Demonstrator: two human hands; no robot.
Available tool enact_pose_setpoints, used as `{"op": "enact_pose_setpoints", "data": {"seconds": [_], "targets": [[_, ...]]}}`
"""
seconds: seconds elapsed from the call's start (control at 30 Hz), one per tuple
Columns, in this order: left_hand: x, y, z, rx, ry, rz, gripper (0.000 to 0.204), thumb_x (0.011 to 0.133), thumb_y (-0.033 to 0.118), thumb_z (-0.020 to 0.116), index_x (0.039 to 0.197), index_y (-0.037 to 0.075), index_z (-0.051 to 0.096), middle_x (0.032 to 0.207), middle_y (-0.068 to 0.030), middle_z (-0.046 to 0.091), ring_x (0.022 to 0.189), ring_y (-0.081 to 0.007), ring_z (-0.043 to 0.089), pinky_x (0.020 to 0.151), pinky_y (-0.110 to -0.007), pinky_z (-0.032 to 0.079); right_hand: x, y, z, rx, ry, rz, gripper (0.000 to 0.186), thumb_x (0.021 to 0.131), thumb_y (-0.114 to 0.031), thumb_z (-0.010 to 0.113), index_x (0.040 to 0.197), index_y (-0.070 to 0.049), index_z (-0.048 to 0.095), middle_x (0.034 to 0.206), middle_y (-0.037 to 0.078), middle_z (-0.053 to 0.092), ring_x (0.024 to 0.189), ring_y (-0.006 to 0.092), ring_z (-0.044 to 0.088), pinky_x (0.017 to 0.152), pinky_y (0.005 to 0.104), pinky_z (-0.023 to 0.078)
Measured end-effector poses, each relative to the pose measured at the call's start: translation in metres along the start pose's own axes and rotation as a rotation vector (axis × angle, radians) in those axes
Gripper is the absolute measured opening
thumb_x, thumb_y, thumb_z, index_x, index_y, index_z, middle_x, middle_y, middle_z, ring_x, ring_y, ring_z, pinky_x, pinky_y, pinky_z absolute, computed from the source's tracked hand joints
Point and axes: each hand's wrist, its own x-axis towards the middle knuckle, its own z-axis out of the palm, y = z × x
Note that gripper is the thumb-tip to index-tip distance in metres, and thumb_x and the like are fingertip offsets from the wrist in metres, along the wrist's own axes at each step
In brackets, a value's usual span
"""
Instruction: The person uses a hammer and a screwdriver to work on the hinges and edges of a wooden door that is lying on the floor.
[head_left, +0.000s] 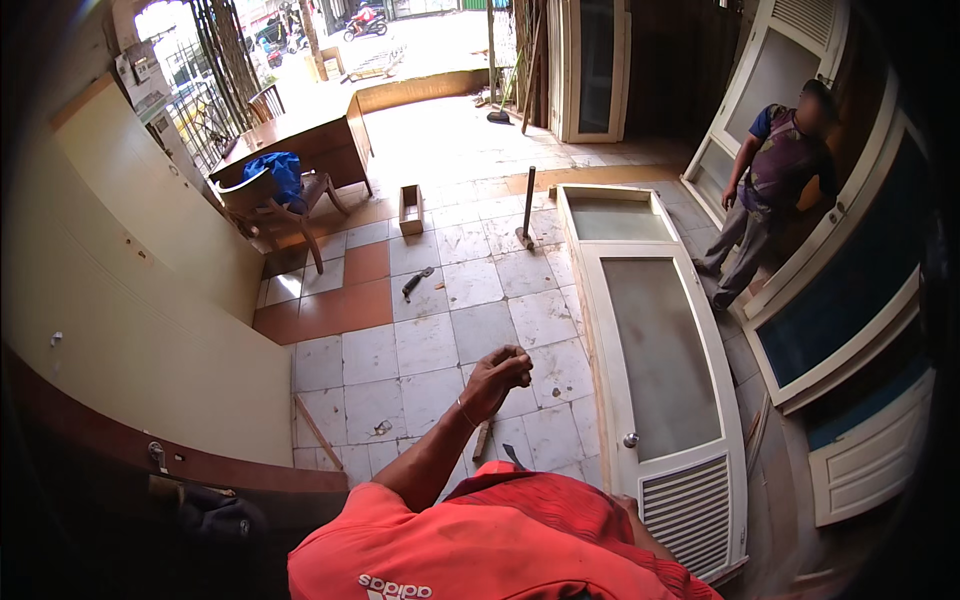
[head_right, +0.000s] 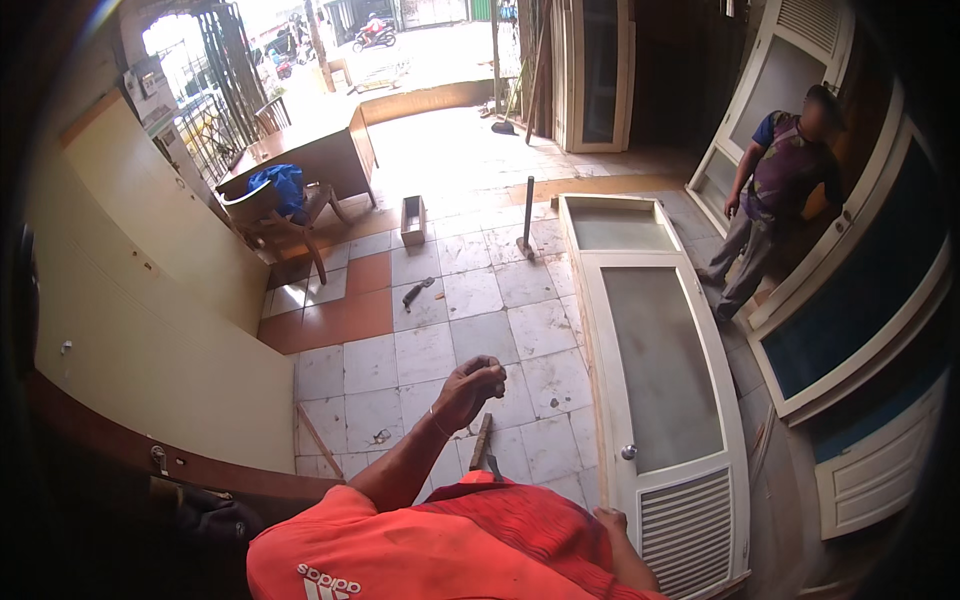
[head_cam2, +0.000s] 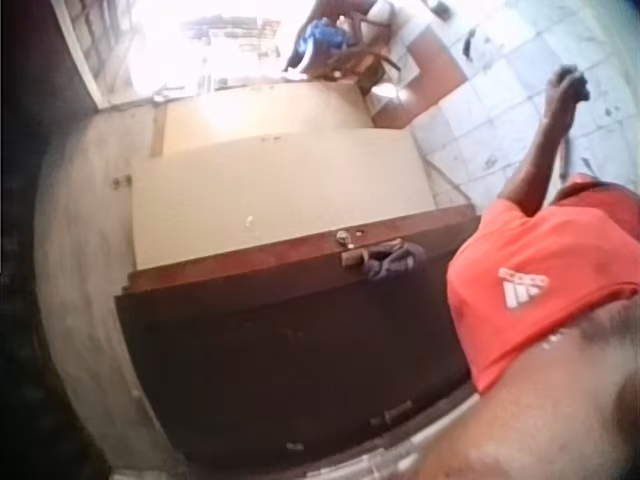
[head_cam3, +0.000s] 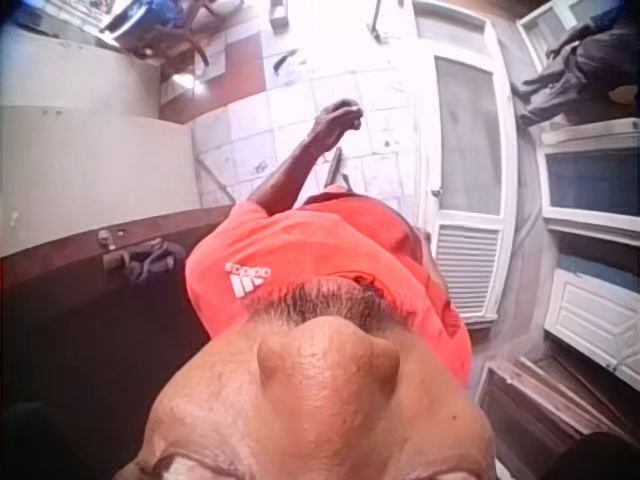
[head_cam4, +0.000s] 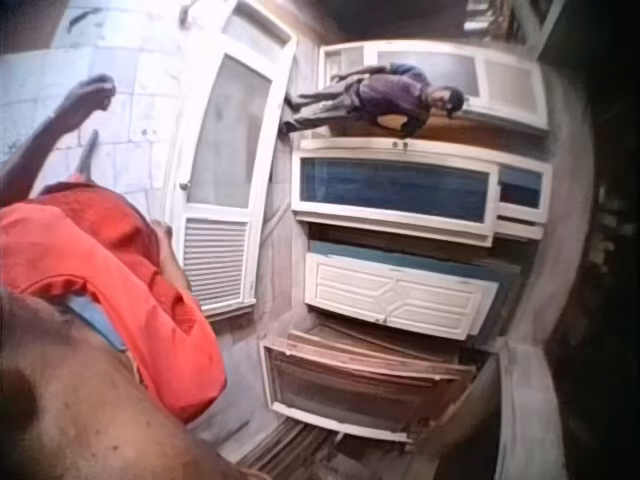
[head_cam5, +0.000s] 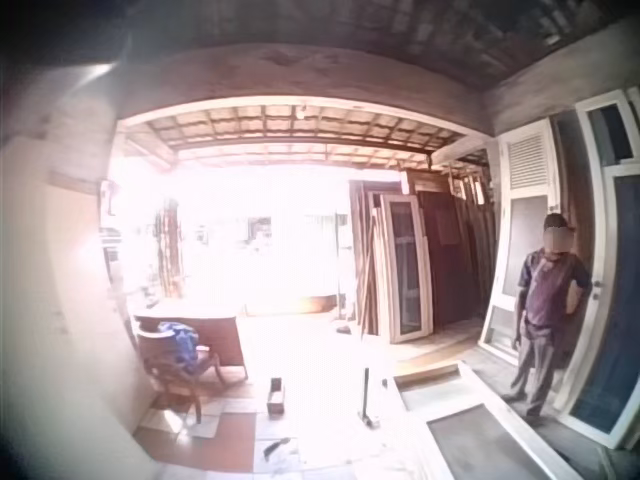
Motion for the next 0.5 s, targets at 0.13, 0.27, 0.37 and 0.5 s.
{"op": "enact_pose_setpoints", "data": {"seconds": [0.13,0.27,0.37,0.5], "targets": [[-0.039,0.089,0.105,-0.096,-0.403,0.282,0.013,0.091,0.012,0.06,0.096,0.0,0.061,0.083,-0.0063,0.059,0.075,-0.0159,0.055,0.068,-0.029,0.044,0.005,-0.002,-0.014,-0.09,0.038,0.062,0.053,0.073,-0.052,0.067,0.1,-0.006,0.072,0.1,0.014,0.07,0.101,0.0267,0.065,0.09,0.0336,0.048],[-0.067,0.131,0.171,-0.174,-1.01,0.55,0.017,0.089,0.015,0.062,0.092,-0.001,0.064,0.078,-0.011,0.059,0.07,-0.0191,0.056,0.062,-0.032,0.044,-0.004,0.033,-0.011,0.011,0.065,0.072,0.056,0.075,-0.054,0.064,0.103,-0.006,0.071,0.107,0.016,0.068,0.105,0.0288,0.063,0.094,0.0357,0.047],[-0.091,0.145,0.209,-0.343,-1.239,0.537,0.019,0.091,0.019,0.059,0.088,0.001,0.062,0.073,-0.0157,0.061,0.057,-0.0215,0.057,0.05,-0.033,0.042,0.011,0.022,0.007,-0.26,0.066,0.019,0.057,0.084,-0.057,0.052,0.104,-0.007,0.069,0.108,0.016,0.067,0.104,0.031,0.063,0.092,0.0383,0.047],[-0.079,0.109,0.233,-0.419,-1.397,0.235,0.024,0.086,0.035,0.062,0.098,0.014,0.068,0.075,-0.0094,0.064,0.058,-0.023,0.061,0.052,-0.033,0.045,-0.005,-0.031,-0.012,-0.254,0.195,0.062,0.055,0.089,-0.055,0.046,0.111,-0.009,0.067,0.11,0.018,0.065,0.106,0.0338,0.061,0.093,0.0394,0.047]]}}
